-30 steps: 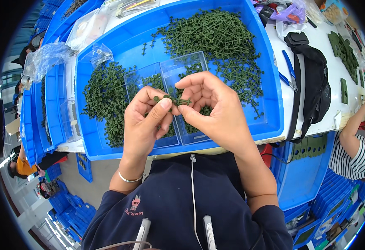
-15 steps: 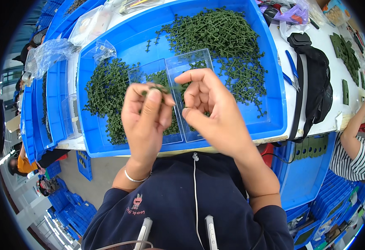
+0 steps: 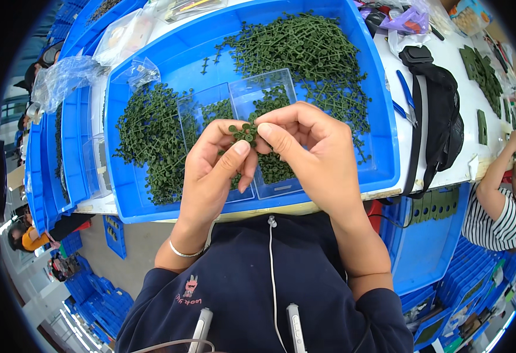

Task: The person detaches plastic parts from sprues by hand, sorting the detached pieces into clear containers and setting the empty sprues in a blue tray.

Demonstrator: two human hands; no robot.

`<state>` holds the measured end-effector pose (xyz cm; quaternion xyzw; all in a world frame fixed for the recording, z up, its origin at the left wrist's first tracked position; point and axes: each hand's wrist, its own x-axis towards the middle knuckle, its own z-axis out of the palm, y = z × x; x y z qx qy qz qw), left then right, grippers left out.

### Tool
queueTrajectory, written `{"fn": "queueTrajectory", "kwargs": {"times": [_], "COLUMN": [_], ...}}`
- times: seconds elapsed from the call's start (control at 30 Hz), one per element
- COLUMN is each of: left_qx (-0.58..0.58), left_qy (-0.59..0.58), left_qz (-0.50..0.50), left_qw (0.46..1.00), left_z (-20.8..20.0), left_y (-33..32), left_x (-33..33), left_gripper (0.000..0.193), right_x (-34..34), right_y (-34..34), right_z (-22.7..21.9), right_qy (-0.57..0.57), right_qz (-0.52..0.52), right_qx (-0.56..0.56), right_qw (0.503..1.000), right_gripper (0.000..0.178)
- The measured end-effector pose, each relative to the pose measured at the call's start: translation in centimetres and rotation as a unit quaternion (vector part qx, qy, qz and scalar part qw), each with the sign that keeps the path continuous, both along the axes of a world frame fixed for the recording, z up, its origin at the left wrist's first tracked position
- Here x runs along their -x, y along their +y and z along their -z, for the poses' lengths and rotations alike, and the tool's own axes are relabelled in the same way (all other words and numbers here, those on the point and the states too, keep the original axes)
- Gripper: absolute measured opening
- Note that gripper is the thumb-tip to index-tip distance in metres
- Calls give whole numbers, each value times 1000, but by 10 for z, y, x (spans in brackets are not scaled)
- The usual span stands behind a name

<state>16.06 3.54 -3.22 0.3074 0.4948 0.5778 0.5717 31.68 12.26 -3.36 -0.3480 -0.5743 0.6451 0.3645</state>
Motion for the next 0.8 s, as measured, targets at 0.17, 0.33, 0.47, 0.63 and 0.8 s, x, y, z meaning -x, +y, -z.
{"fn": "queueTrajectory", "kwargs": {"times": [0.17,0.33,0.47,0.63,0.8], "left_qx": [-66,-101,-98,15,20], "left_qy": [243,397,419,131,5], "left_qz": [-71,-21,67,52,20], "left_qw": [965,912,900,990,1000], "left_z": [1,4,1,-7,-8], "left_y": [-2,-4,-4,-7,-4], "left_x": [-1,9,7,9,17], "left_gripper": [19,16,17,24,32], "right_x": [-4,6,10,14,2], "right_y": [6,-8,-8,38,88], "right_z": [3,0,8,-13,-9], "right_qy": [162,88,-1,-98,-339], "right_qz": [-82,4,102,145,147], "right_qx": [282,161,-140,-217,-495], "right_qw": [942,983,985,960,786], "right_gripper": [19,15,11,14,20]}}
